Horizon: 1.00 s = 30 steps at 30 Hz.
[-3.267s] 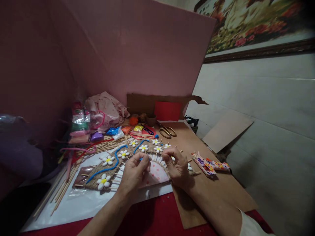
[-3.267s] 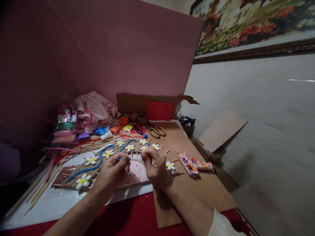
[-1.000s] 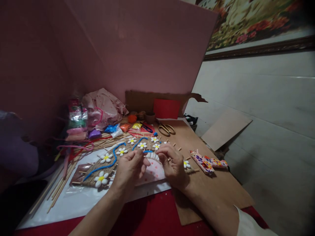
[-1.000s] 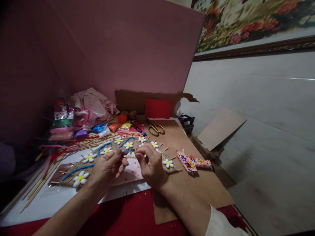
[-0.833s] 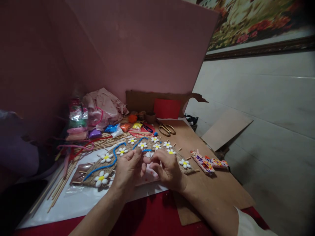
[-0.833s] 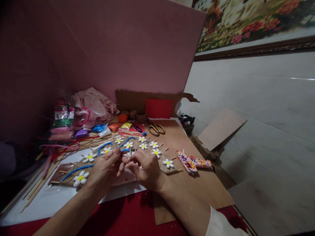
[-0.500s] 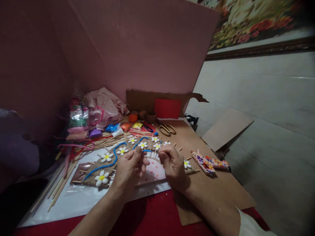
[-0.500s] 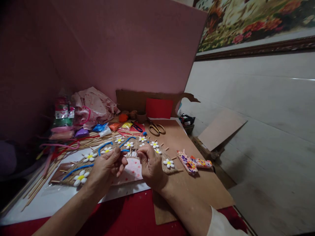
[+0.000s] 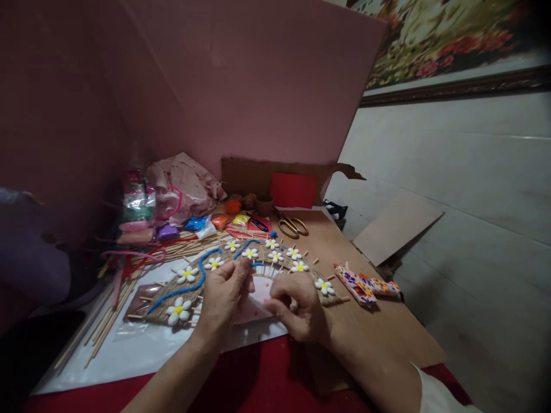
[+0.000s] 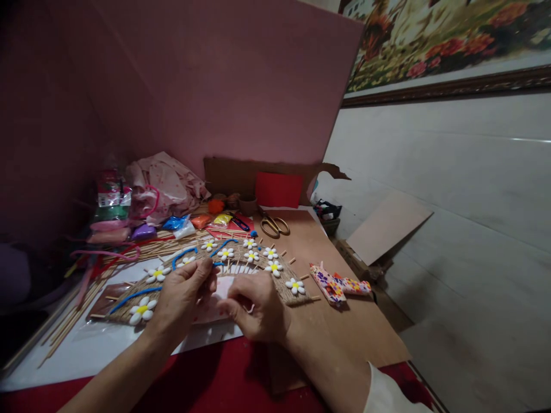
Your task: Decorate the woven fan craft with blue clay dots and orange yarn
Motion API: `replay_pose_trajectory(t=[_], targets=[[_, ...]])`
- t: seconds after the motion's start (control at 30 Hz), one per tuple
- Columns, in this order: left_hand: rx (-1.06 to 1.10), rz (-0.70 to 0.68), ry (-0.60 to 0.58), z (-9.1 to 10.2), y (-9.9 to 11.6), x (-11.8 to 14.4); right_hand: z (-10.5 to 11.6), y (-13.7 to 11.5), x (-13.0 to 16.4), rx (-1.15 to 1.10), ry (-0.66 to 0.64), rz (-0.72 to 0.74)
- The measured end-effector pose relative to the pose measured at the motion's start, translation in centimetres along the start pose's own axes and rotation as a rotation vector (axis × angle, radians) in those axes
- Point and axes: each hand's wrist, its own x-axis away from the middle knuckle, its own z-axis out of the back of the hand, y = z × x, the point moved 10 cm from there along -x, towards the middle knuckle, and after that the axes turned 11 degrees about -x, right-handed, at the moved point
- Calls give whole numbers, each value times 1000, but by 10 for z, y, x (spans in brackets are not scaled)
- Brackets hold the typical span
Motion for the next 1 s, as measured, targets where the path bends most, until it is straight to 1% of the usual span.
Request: replay_pose_trajectory(t=[0.1,0.13,0.17,0.2,0.27,0.33,0.37,0.4,0.47,0.53,0.57,0.67,0.73,0.8,0.87,0.93,1.0], targets=[[35,-45,40,7,7,-2,-21,-12,0,1,-165,66],[45,-77,64,10,11,-2,-25,-16,2,12,-195,97],[49,-112,84,13,16,-2,-25,-19,3,30,-189,125],[43,-144,97,14,20,-2,-21,-21,4,56,-143,143],[10,-184,85,12,25,0,-2,-21,5,134,50,133],[-42,-201,27,4,27,2,20,-12,7,203,263,48],[-63,-204,-4,-1,26,3,27,-6,7,213,322,-9],[-73,-211,-30,-5,26,4,28,1,7,203,338,-60],[-68,-229,-61,-10,25,6,22,14,3,145,276,-133],[-59,-244,-64,-11,25,6,13,21,0,87,209,-154],[-62,-248,-61,-10,25,6,11,23,0,67,197,-158],[-58,-239,-57,-9,27,7,11,26,2,43,209,-186],[-20,-217,-58,-9,27,7,16,24,4,66,264,-195],[16,-171,-63,-10,23,7,25,20,6,107,345,-176],[25,-102,-81,-13,13,6,27,17,6,137,375,-152],[40,-51,-91,-14,4,5,22,16,5,136,324,-141],[62,-45,-64,-11,1,3,15,17,4,122,258,-136]])
